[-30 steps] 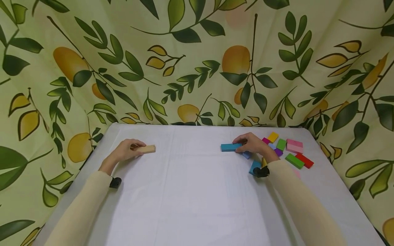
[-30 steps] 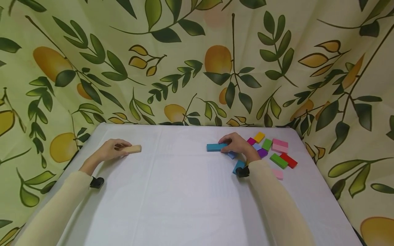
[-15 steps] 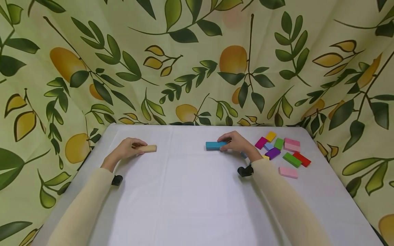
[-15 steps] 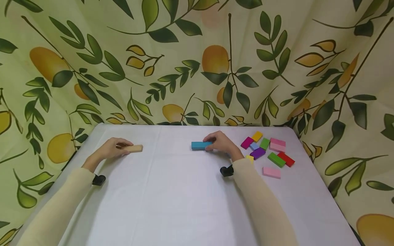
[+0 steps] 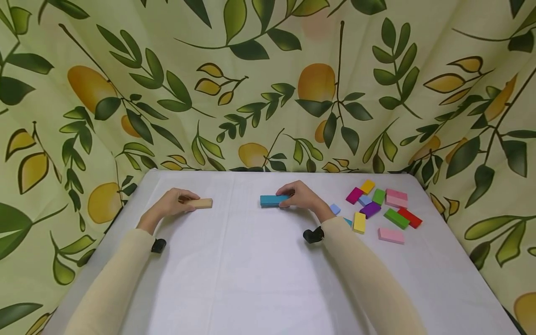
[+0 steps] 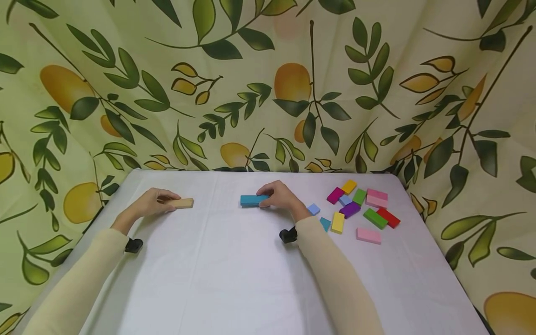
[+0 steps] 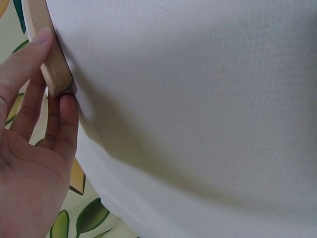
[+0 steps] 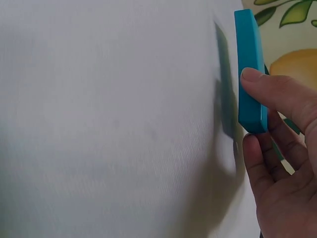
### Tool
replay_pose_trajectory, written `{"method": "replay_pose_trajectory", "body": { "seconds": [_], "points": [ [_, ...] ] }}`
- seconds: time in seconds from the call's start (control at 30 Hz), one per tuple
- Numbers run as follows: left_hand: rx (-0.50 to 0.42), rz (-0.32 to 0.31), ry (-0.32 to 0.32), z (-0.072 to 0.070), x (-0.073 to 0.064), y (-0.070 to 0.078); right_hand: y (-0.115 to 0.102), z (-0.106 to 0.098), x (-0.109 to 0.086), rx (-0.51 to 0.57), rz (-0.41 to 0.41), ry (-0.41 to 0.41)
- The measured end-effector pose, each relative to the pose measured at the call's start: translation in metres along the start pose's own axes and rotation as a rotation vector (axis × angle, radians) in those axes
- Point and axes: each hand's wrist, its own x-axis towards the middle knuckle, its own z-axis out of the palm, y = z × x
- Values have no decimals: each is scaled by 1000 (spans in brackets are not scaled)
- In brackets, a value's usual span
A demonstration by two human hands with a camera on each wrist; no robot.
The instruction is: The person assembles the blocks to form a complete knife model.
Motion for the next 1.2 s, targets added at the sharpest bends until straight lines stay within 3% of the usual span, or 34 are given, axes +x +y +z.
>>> {"method": "replay_pose_trajectory", "body": {
  "seconds": [0.8,1.2],
  "points": [
    [-25,-49,-14,-2,1,-4,-30,56,34,-22,-21,-34],
    [-30,-69,-32,-3,3,-2,-47,84,51,-32,19,-33]
  ]
}}
